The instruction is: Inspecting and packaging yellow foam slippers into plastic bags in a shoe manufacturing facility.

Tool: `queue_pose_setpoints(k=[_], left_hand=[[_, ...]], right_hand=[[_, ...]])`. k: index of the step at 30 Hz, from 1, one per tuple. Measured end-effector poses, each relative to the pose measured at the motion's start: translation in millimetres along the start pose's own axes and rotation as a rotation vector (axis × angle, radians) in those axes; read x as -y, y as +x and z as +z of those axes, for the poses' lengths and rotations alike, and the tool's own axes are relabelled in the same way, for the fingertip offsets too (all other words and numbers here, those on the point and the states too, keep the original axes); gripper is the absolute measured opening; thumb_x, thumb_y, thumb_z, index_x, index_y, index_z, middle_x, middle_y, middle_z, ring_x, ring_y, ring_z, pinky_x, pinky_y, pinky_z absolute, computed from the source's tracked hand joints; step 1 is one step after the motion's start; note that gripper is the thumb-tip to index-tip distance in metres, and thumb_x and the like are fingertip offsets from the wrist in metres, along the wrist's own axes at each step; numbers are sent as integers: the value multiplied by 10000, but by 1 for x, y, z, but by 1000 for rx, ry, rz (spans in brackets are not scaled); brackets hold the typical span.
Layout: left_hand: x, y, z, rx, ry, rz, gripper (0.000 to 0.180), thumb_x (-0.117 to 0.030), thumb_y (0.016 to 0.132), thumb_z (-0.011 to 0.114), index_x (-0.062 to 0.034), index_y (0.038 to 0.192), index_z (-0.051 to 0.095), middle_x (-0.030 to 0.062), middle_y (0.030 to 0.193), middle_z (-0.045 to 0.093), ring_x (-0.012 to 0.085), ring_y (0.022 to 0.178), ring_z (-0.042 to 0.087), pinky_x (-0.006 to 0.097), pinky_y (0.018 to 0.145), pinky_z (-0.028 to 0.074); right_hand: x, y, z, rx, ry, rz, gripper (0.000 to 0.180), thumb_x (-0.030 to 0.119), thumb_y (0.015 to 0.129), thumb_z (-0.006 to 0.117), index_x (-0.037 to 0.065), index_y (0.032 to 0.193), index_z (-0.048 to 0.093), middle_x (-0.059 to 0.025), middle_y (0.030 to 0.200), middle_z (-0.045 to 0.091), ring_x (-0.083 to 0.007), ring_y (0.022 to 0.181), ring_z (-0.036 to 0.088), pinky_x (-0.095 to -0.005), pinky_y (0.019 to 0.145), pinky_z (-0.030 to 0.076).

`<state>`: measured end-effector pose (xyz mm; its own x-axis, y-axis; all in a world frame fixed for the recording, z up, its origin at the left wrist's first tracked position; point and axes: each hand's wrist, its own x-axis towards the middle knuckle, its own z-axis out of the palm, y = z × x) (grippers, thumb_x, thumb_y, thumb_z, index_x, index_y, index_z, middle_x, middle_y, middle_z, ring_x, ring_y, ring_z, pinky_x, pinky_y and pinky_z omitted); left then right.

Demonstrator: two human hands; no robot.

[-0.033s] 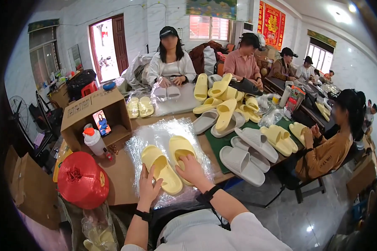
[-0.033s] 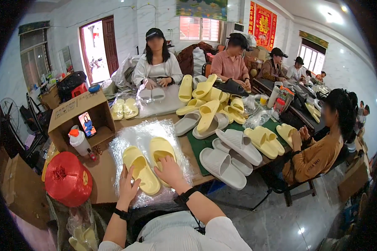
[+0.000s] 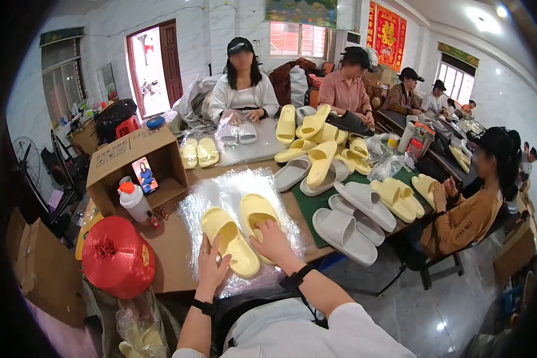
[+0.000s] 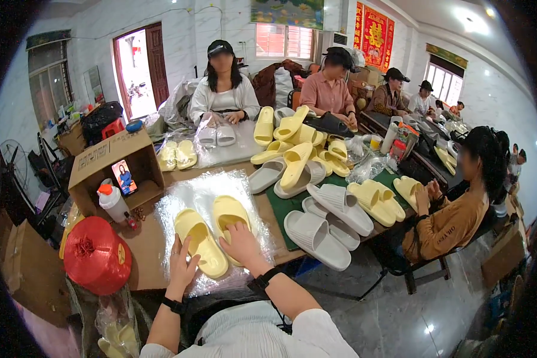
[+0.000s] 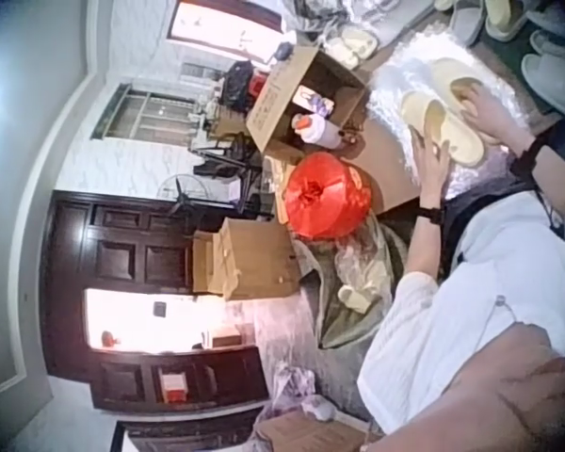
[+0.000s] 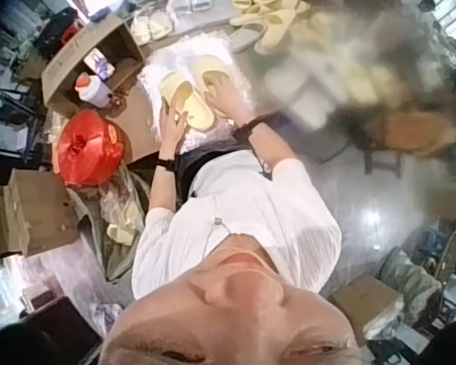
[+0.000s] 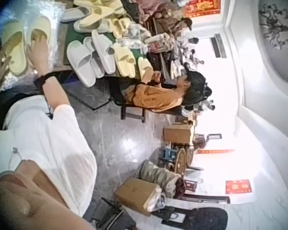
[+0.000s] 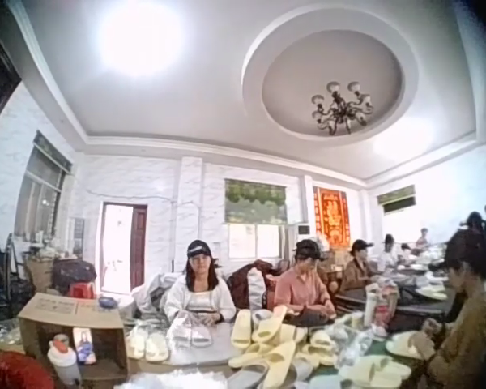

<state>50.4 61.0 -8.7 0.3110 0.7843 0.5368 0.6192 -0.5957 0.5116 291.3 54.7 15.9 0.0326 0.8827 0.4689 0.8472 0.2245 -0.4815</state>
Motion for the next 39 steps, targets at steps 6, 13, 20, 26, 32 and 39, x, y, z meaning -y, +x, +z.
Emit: queue_pose_setpoints(k=[6, 13, 20, 26, 32, 39], left_hand=[[-1, 2, 1, -5, 1, 6, 671, -255, 888, 697, -110, 1496, 451, 393, 1546, 274, 546, 1362, 392, 528, 1118, 363], [-3, 0, -1, -10, 0, -2, 643, -241, 891, 692, -110, 1481, 471, 386, 1549, 276, 542, 1359, 400, 524, 1117, 369], [-9, 1, -3, 10, -32, -48, 609, -187, 912, 649, -92, 1486, 468, 362, 1562, 285, 517, 1406, 358, 520, 1149, 324], [-6, 1, -2, 3, -22, -38, 617, -196, 912, 652, -96, 1491, 464, 352, 1565, 290, 513, 1412, 352, 517, 1151, 322], [-1, -1, 1, -12, 13, -5, 625, -241, 903, 673, -103, 1479, 472, 388, 1547, 282, 547, 1366, 388, 530, 1119, 366], [-5, 0, -1, -9, -7, -6, 629, -251, 908, 671, -111, 1486, 467, 387, 1546, 284, 549, 1369, 384, 534, 1120, 362]], right_hand=[[-3, 1, 2, 17, -14, 25, 495, 379, 895, 669, 19, 1225, 591, -190, 1109, 580, -368, 1056, 590, -465, 887, 517], [0, -1, 1, 3, -2, 41, 473, 389, 883, 681, 43, 1198, 609, -179, 1090, 586, -370, 1041, 599, -467, 876, 522], [-3, 0, 3, -14, 25, 51, 447, 393, 873, 691, 68, 1175, 630, -168, 1097, 590, -365, 1052, 606, -461, 879, 525], [-3, 1, 2, 4, -9, 30, 476, 386, 896, 660, 23, 1200, 609, -194, 1109, 592, -364, 1076, 596, -460, 896, 522], [-1, -1, 1, 2, 5, 37, 466, 378, 891, 671, 23, 1186, 608, -193, 1106, 587, -369, 1068, 594, -463, 887, 523], [-2, 0, 2, -10, 24, 30, 462, 380, 891, 672, 25, 1180, 608, -195, 1099, 584, -373, 1075, 584, -458, 898, 516]])
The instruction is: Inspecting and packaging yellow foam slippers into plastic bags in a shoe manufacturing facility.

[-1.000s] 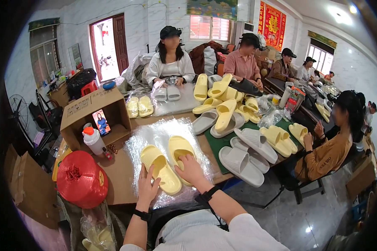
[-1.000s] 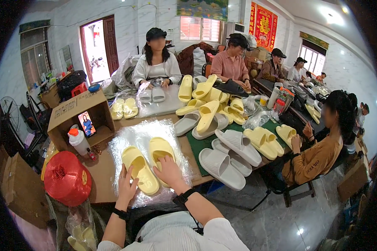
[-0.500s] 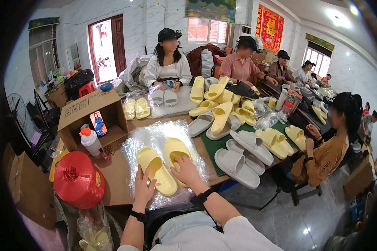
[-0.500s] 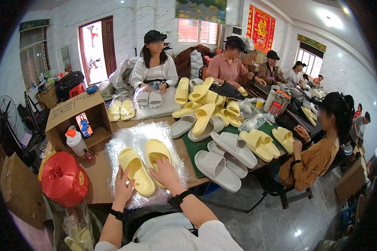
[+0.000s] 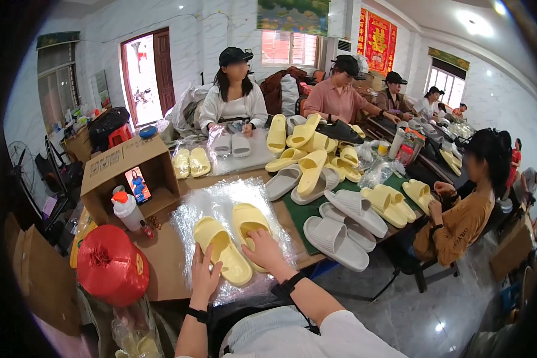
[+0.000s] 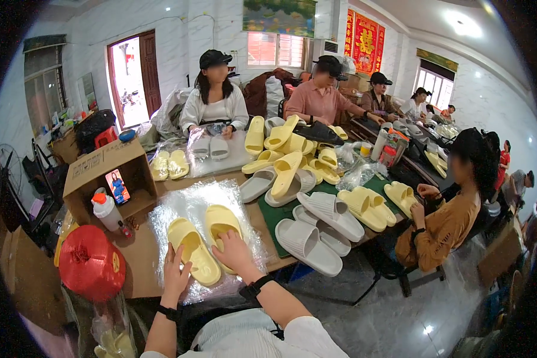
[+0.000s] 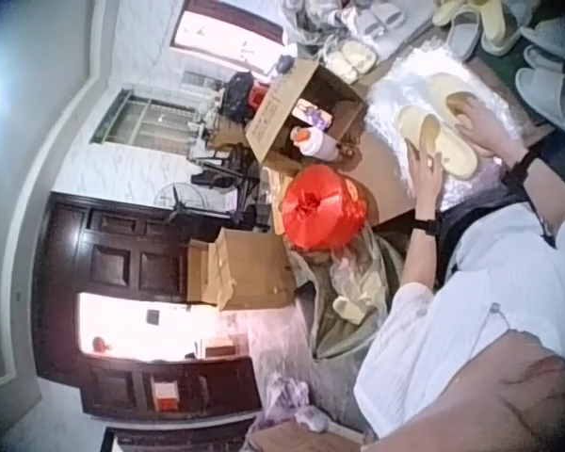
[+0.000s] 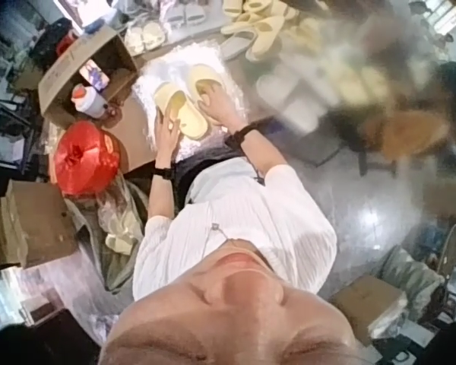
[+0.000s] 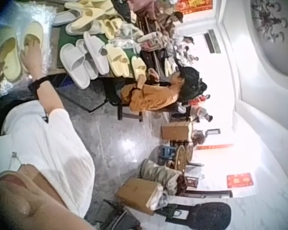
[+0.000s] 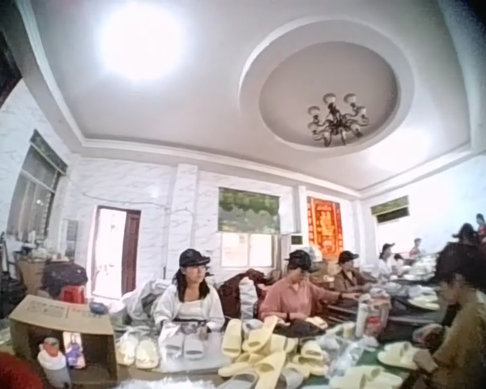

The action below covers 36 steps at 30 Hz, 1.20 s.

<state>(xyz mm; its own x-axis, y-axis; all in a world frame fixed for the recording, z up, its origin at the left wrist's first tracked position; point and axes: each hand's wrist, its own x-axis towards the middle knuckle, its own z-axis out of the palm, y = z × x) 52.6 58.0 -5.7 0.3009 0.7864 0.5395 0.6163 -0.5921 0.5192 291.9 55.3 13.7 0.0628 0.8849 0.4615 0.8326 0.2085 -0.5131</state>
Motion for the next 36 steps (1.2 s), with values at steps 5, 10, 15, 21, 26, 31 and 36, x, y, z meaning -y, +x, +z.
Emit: queue_pose_setpoints(k=[5, 10, 15, 21, 26, 31, 36], left_hand=[[1, 1, 1, -14, -10, 2, 615, -261, 914, 658, -111, 1481, 473, 393, 1541, 287, 562, 1363, 382, 541, 1116, 363], [-1, 1, 0, -5, 8, -17, 603, -261, 915, 655, -117, 1475, 482, 388, 1543, 289, 550, 1367, 384, 537, 1121, 357], [-6, 1, -2, 1, -9, -35, 598, -258, 913, 656, -122, 1471, 490, 381, 1548, 290, 537, 1377, 380, 524, 1129, 351], [-3, 1, 0, -10, 1, -25, 595, -248, 917, 653, -120, 1474, 486, 374, 1552, 290, 533, 1376, 383, 524, 1126, 353], [-7, 1, -4, 1, -7, -36, 592, -246, 918, 653, -112, 1470, 488, 395, 1533, 302, 548, 1359, 396, 536, 1120, 356], [-5, -1, -1, -15, -16, -9, 587, -245, 922, 654, -99, 1466, 488, 399, 1529, 304, 558, 1354, 396, 538, 1115, 359], [6, -5, 5, -29, -18, 11, 584, -240, 909, 674, -75, 1444, 504, 388, 1533, 306, 541, 1364, 397, 526, 1112, 371]], right_hand=[[1, 0, -2, 11, 2, 5, 443, 377, 888, 675, 31, 1158, 612, -187, 1084, 586, -364, 1079, 584, -455, 897, 515], [2, 1, -2, 13, -2, 22, 431, 379, 885, 678, 39, 1143, 615, -178, 1075, 586, -361, 1074, 586, -456, 892, 516], [-1, 0, 0, 24, 5, 30, 433, 386, 887, 676, 46, 1148, 612, -175, 1088, 582, -362, 1074, 585, -458, 894, 515], [1, 1, -2, 33, 3, 36, 438, 401, 899, 660, 50, 1156, 611, -172, 1111, 577, -358, 1094, 579, -461, 919, 513], [1, -1, 1, -29, -1, 0, 433, 395, 879, 687, 72, 1161, 626, -158, 1089, 578, -369, 1065, 591, -468, 885, 517], [-10, 8, -11, 165, 194, 91, 561, 454, 903, 690, 38, 1273, 616, -172, 1158, 630, -299, 1053, 623, -422, 897, 521], [-14, 37, -104, 52, 940, 438, 385, 295, 994, 638, 43, 1285, 639, 69, 853, 574, -34, 659, 435, -201, 578, 354]])
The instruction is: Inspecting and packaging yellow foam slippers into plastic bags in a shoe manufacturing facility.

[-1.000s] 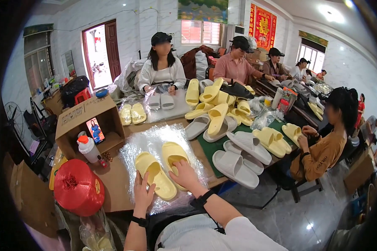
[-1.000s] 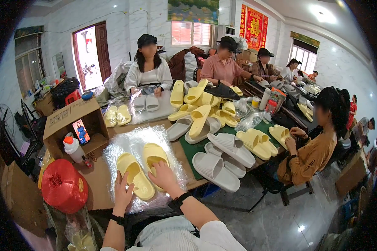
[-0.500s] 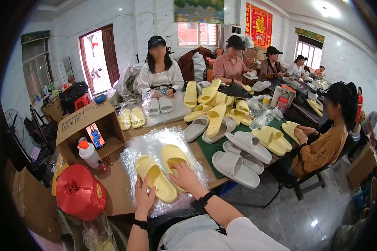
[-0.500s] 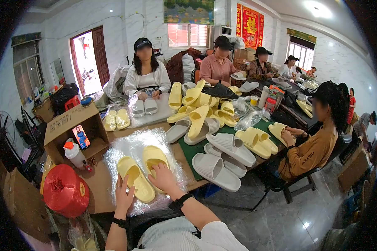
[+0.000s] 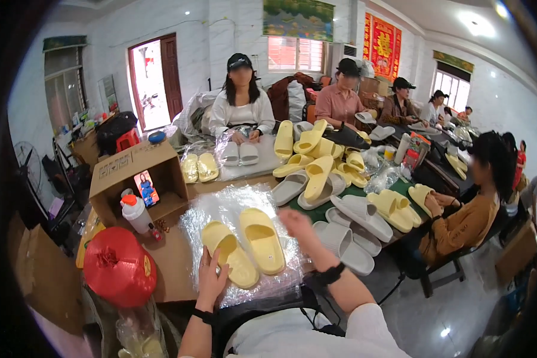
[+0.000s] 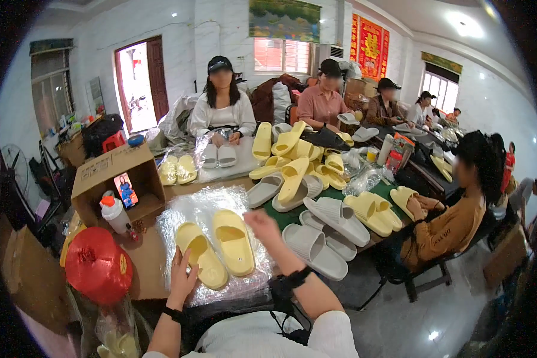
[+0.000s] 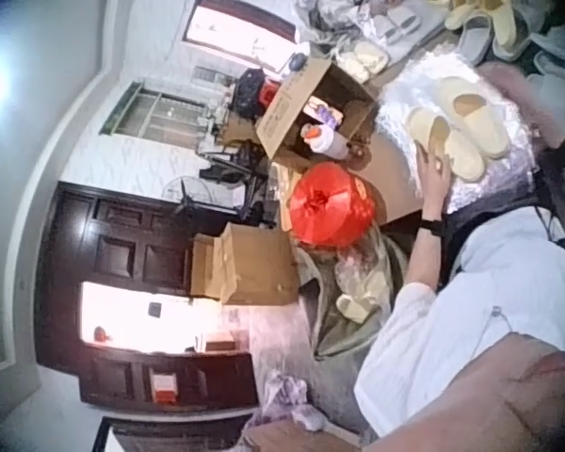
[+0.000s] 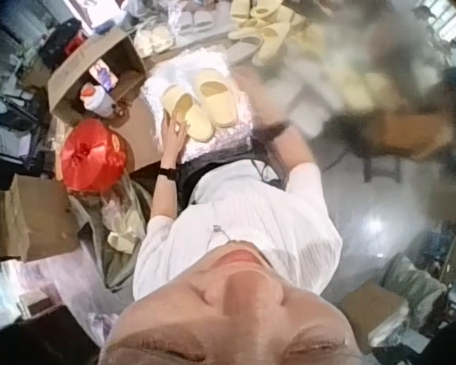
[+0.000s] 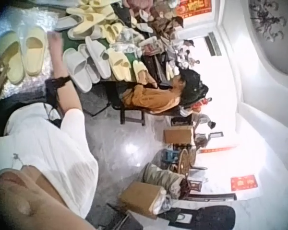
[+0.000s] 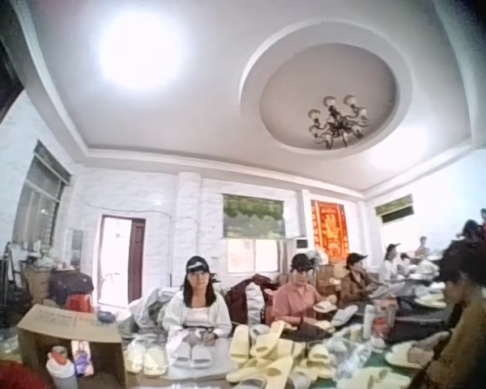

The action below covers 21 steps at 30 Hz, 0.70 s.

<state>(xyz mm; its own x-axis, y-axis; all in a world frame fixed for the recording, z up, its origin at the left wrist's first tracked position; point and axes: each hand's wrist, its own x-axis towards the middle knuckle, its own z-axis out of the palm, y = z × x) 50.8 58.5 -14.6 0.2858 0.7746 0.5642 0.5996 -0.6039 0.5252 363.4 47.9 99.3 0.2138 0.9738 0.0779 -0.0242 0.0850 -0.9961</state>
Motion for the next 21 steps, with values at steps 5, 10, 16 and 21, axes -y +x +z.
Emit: queue_pose_setpoints(k=[5, 10, 16, 21], left_hand=[[-3, 4, -3, -3, -17, -45, 600, -247, 892, 688, -65, 1436, 514, 385, 1528, 316, 530, 1368, 397, 519, 1124, 365], [-5, 13, 0, -3, -4, -23, 597, -251, 894, 685, -85, 1442, 516, 382, 1525, 326, 527, 1361, 411, 521, 1120, 371], [-4, 0, -5, -4, 26, -46, 584, -256, 902, 677, -94, 1441, 520, 378, 1525, 329, 525, 1350, 425, 517, 1111, 388], [-3, 2, -3, -14, 2, -23, 576, -260, 904, 677, -97, 1436, 525, 388, 1514, 342, 527, 1352, 423, 513, 1117, 384]], right_hand=[[120, -32, -103, -207, 860, -568, 225, 271, 1049, 564, 158, 863, 505, 72, 568, 225, -70, 485, 217, -267, 460, 185], [150, -16, -224, -254, 1246, -626, 204, 197, 1081, 481, 91, 913, 528, 66, 565, 202, -71, 457, 168, -272, 422, 147], [142, -70, -94, -173, 632, -529, 202, 235, 1040, 570, 61, 952, 621, 75, 587, 276, -80, 469, 277, -261, 435, 233], [76, -19, -65, -365, -1013, -976, 159, 154, 893, 713, 33, 807, 657, -61, 742, 664, -241, 604, 615, -345, 563, 485]])
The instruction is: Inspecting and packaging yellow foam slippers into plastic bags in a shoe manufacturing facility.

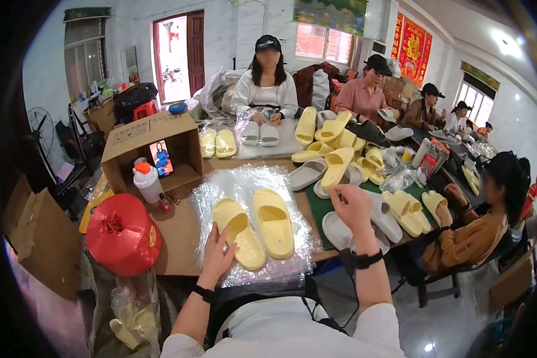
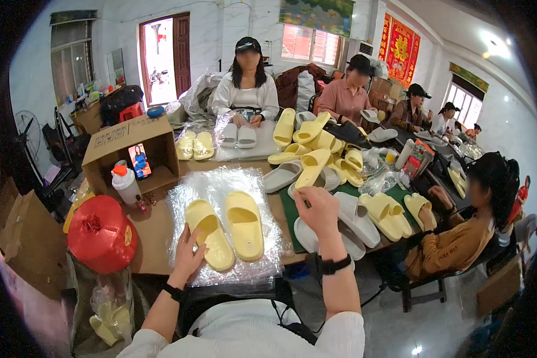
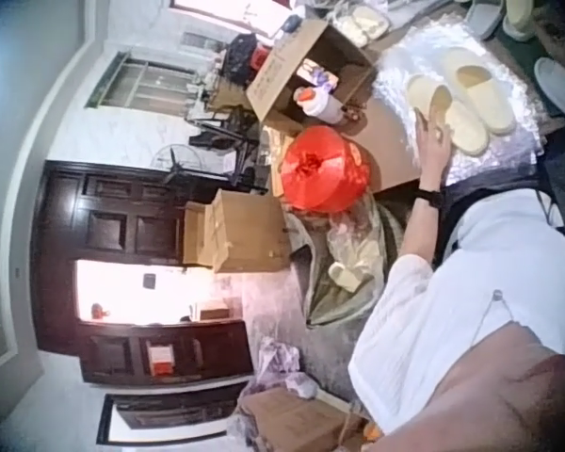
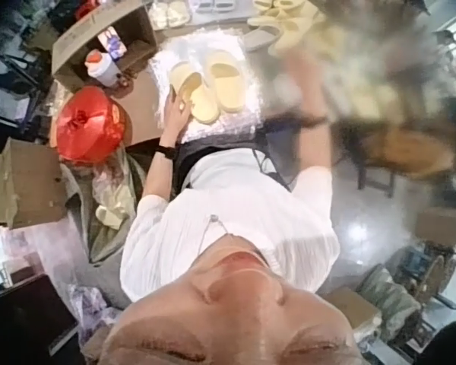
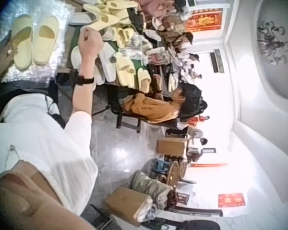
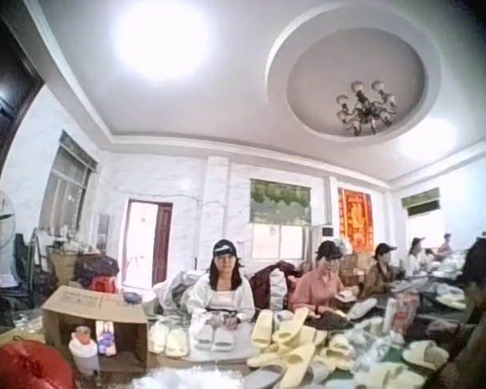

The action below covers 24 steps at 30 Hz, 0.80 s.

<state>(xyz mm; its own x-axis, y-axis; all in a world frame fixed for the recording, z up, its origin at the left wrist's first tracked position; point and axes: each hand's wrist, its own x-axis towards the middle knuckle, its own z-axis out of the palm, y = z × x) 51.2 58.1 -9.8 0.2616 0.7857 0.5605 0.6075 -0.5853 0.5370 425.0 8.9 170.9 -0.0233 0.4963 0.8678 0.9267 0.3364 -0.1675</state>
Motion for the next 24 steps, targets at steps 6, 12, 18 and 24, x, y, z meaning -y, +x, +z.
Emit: queue_pose_setpoints(k=[6, 12, 18, 24], left_hand=[[-5, 8, 6, 2, -9, 28, 587, -263, 893, 682, -102, 1436, 525, 393, 1513, 338, 532, 1343, 426, 521, 1111, 379], [-2, 3, 0, 10, -16, -24, 588, -253, 895, 679, -111, 1443, 519, 388, 1516, 336, 529, 1352, 416, 525, 1116, 371], [0, 2, 2, 21, -4, -25, 599, -256, 901, 674, -122, 1460, 504, 355, 1547, 314, 507, 1386, 384, 518, 1134, 350], [-3, 1, 0, 27, -9, -46, 605, -278, 907, 669, -135, 1469, 496, 344, 1558, 306, 501, 1388, 386, 513, 1138, 348]], right_hand=[[-141, -124, 88, 440, -479, 229, 137, 188, 901, 641, 77, 853, 706, -148, 826, 699, -340, 748, 674, -468, 673, 544], [-106, -108, 89, 260, -275, 393, 175, 212, 893, 630, 65, 848, 714, -165, 824, 698, -370, 807, 666, -501, 715, 537], [-107, -109, 88, 247, -265, 351, 172, 191, 880, 634, 45, 828, 708, -165, 830, 697, -364, 808, 660, -485, 735, 534], [-108, -110, 87, 265, -284, 343, 161, 187, 872, 643, 50, 824, 712, -157, 813, 695, -360, 815, 657, -482, 741, 532]])
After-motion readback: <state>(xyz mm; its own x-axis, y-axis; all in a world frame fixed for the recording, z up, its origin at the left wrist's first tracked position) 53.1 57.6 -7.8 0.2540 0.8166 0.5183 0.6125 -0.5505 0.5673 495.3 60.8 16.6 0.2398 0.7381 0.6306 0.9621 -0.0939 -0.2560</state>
